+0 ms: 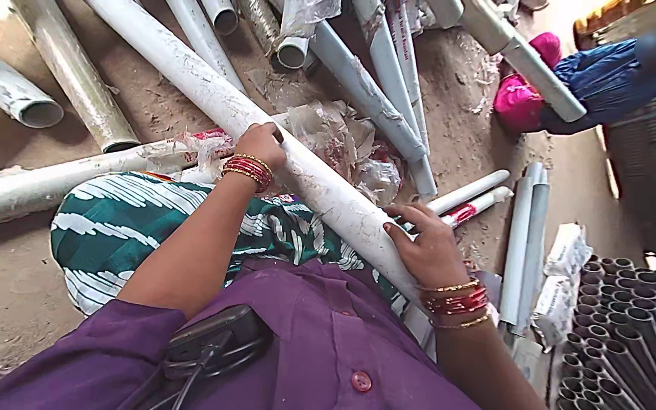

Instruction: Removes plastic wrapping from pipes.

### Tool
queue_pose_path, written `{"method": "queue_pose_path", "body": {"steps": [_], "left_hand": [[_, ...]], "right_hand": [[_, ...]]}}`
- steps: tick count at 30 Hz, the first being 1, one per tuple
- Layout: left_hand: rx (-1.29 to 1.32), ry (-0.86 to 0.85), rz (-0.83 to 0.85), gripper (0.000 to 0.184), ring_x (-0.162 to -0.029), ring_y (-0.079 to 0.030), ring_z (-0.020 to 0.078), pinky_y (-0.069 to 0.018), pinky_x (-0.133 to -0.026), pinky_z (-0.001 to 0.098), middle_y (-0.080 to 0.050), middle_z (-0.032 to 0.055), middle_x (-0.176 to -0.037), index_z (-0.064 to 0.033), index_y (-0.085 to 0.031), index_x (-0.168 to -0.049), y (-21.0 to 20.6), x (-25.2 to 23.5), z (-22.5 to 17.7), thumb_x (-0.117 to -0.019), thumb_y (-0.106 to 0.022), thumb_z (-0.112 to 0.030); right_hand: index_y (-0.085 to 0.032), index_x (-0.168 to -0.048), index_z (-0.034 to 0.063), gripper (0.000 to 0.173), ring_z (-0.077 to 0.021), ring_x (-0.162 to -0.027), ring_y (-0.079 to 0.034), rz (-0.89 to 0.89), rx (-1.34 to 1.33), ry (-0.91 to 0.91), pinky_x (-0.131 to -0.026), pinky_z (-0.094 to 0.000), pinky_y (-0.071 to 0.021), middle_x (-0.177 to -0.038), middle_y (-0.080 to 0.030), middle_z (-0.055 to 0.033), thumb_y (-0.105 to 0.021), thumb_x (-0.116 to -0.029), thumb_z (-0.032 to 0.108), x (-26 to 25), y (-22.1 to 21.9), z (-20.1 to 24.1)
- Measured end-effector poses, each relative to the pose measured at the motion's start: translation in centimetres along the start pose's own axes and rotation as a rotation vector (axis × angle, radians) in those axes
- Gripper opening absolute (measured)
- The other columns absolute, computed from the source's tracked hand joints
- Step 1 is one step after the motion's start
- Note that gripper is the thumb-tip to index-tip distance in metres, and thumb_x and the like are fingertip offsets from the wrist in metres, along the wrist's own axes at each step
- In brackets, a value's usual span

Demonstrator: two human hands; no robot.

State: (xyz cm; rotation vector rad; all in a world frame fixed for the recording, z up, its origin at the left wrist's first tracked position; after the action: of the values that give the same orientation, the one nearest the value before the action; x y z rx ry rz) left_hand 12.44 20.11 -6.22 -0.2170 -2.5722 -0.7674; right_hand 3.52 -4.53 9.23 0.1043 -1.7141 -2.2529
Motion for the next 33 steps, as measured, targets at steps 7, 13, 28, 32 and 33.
{"method": "queue_pose_path", "body": {"steps": [7,13,28,32,33], "left_hand": [[-0.190,-0.484,0.078,0.021,-0.123,-0.054,0.0426,-0.0415,-0.105,0.0559,-0.068,0.0183,-0.117,-0.0032,-0.073,-0.107,-2.0,1.1,-4.1,-0.0864,-0.079,-0.006],[-0.286,-0.568,0.107,0.011,-0.123,-0.056,0.0390,-0.0438,-0.107,0.0515,-0.068,0.0174,-0.118,-0.0014,-0.076,-0.099,-2.4,0.9,-4.2,-0.0884,-0.073,-0.002],[-0.116,-0.705,-0.092,0.025,-0.119,-0.063,0.0404,-0.0478,-0.105,0.0494,-0.072,0.0204,-0.110,-0.0039,-0.076,-0.115,-2.7,0.1,-3.6,-0.0906,-0.071,-0.003],[-0.145,-0.652,-0.040,0.038,-0.124,-0.058,0.0409,-0.0456,-0.108,0.0506,-0.067,0.0216,-0.122,-0.0053,-0.073,-0.124,-3.1,-0.3,-3.9,-0.0859,-0.077,-0.004],[-0.147,-0.640,-0.030,0.039,-0.125,-0.058,0.0409,-0.0457,-0.107,0.0511,-0.067,0.0211,-0.123,-0.0059,-0.073,-0.124,-3.2,-0.3,-3.9,-0.0857,-0.077,-0.004]], "right_hand": [[-0.071,-0.120,-0.0039,0.030,-0.0464,-0.113,-0.063,0.044,0.061,0.068,-0.096,-0.0605,-0.0492,-0.118,-0.067,-0.0270,-0.071,-0.0951,0.013,-6.0,-5.9,4.2],[-0.073,-0.104,-0.0048,0.017,-0.0457,-0.109,-0.064,0.038,0.115,-0.095,-0.096,-0.0587,-0.0499,-0.108,-0.068,-0.0273,-0.071,-0.0933,0.008,-8.2,-8.8,5.4],[-0.072,-0.095,-0.0050,0.008,-0.0419,-0.088,-0.070,-0.002,0.150,0.199,-0.078,-0.0536,-0.0573,-0.090,-0.069,-0.0236,-0.069,-0.0908,0.001,-6.2,-10.1,7.9],[-0.066,-0.128,-0.0044,0.034,-0.0466,-0.113,-0.063,-0.001,0.141,-0.088,-0.098,-0.0578,-0.0500,-0.118,-0.065,-0.0301,-0.067,-0.0989,0.013,-10.5,-7.5,4.1],[-0.066,-0.131,-0.0034,0.037,-0.0458,-0.118,-0.060,0.065,0.104,-0.190,-0.102,-0.0579,-0.0472,-0.124,-0.063,-0.0300,-0.067,-0.0994,0.016,-11.2,-7.9,3.1]]}}
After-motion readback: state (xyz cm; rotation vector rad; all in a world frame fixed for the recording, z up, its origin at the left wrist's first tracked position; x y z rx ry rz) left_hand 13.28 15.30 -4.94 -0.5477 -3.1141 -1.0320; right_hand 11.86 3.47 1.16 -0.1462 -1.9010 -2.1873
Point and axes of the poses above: each hand's wrist, its own x-axis away from the middle knuckle, its own y-axis out of the back of the hand, z = x × y, the point moved 9 cm from there along -x, towards the middle knuckle
